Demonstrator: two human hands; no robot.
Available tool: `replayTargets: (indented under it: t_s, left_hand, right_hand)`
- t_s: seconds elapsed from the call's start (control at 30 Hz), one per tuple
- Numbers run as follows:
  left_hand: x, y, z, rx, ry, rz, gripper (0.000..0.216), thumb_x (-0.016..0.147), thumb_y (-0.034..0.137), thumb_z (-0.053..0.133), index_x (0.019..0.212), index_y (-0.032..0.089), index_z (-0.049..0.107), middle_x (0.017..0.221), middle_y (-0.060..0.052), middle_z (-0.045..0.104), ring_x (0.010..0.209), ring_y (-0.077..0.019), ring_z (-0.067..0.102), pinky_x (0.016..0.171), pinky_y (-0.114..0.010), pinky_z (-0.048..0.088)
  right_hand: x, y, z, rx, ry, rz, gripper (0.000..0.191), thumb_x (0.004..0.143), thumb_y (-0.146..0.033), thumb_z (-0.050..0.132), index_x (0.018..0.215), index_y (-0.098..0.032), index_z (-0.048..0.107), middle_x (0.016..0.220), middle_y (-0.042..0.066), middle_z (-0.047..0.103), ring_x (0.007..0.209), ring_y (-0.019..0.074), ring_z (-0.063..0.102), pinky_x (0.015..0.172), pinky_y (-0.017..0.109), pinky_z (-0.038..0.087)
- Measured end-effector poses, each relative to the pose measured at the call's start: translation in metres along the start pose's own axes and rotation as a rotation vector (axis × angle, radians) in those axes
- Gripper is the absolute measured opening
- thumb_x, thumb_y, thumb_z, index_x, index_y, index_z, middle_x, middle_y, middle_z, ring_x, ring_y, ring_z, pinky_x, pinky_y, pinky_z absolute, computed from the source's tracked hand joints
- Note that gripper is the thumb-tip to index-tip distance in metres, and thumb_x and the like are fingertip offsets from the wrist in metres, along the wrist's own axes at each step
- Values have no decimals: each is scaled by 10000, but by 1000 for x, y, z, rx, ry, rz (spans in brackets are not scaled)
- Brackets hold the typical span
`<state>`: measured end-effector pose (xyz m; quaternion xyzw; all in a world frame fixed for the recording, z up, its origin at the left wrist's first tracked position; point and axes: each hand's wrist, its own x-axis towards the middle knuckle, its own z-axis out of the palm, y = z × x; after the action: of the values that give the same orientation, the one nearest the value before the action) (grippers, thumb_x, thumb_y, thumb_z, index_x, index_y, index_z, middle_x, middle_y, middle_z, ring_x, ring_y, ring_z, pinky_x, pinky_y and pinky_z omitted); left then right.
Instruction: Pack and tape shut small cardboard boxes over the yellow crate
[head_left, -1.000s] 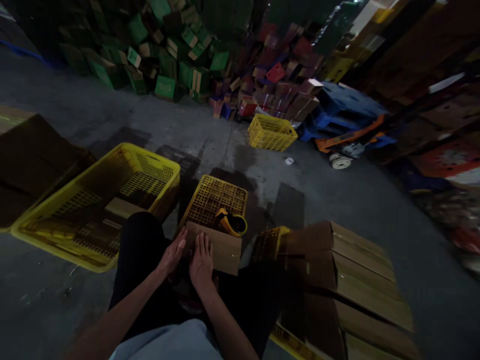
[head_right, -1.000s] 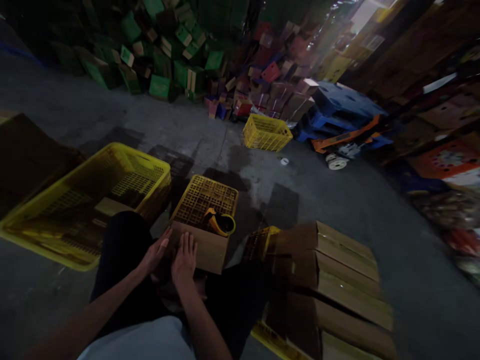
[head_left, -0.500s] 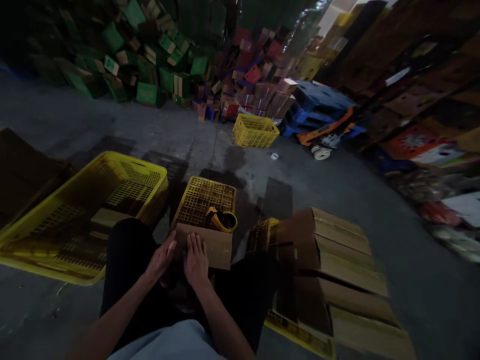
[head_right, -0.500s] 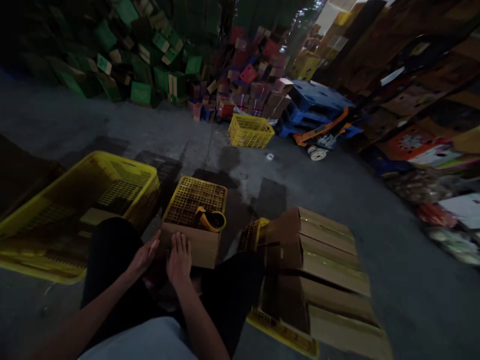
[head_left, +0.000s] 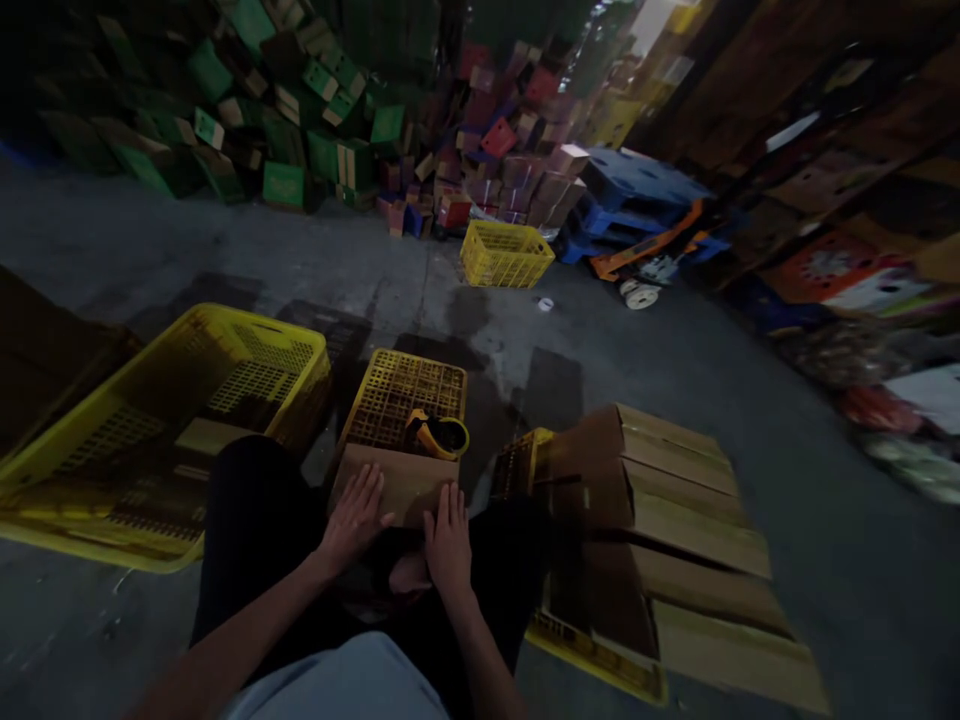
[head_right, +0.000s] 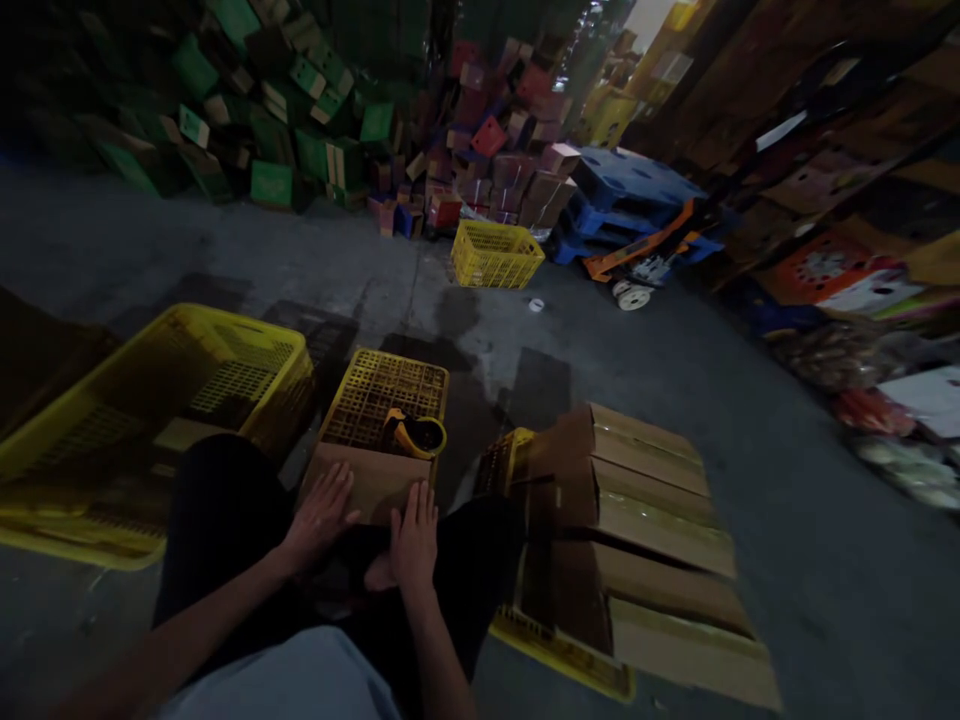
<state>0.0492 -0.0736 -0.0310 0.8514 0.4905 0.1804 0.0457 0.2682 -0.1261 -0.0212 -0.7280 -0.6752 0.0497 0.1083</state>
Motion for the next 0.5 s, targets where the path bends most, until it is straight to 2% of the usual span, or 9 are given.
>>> replayTargets:
  t_s: [0.13, 0.23, 0.33, 0.5]
  left_hand:
    - [21, 42, 11, -35, -35, 104, 584, 1018, 373, 448, 1524, 82, 422, 1605, -178, 376, 1505, -301, 331, 1209, -486, 315]
    - [33, 58, 14, -90, -75, 198, 566, 1028, 352, 424, 1550, 135, 396, 1615, -119, 379, 1506, -270, 333, 1222, -473, 290]
    - [33, 54, 13, -113, -105, 232, 584, 1031, 362, 432, 1572, 155, 355, 1619, -97, 377, 1502, -246, 343, 1217, -446, 305]
    - [10, 15, 4, -84, -114, 191, 641, 1023, 430, 469, 1589, 168, 320, 1626, -108, 361, 1494, -256, 358, 1183, -428, 364]
  right_hand:
    - [-1, 0, 2, -6, -16, -3, 582, 1061, -278, 285, 1612, -103, 221, 1651, 154, 279, 1544, 261, 224, 1197, 464, 339]
    - [-1, 3, -1, -27, -53, -2, 597, 1021, -161, 271, 1614, -119, 222, 1660, 129, 269, 1542, 241, 234, 1211, 450, 315]
    - [-1, 2, -4, -36, -72, 12, 581, 1032, -200, 271, 1608, -118, 255, 1658, 123, 278, 1537, 260, 249, 1206, 454, 317]
    - [1, -3, -10, -29, -57, 29, 575, 1071, -344, 252, 1602, -125, 279, 1644, 146, 307, 1515, 275, 304, 1185, 461, 336]
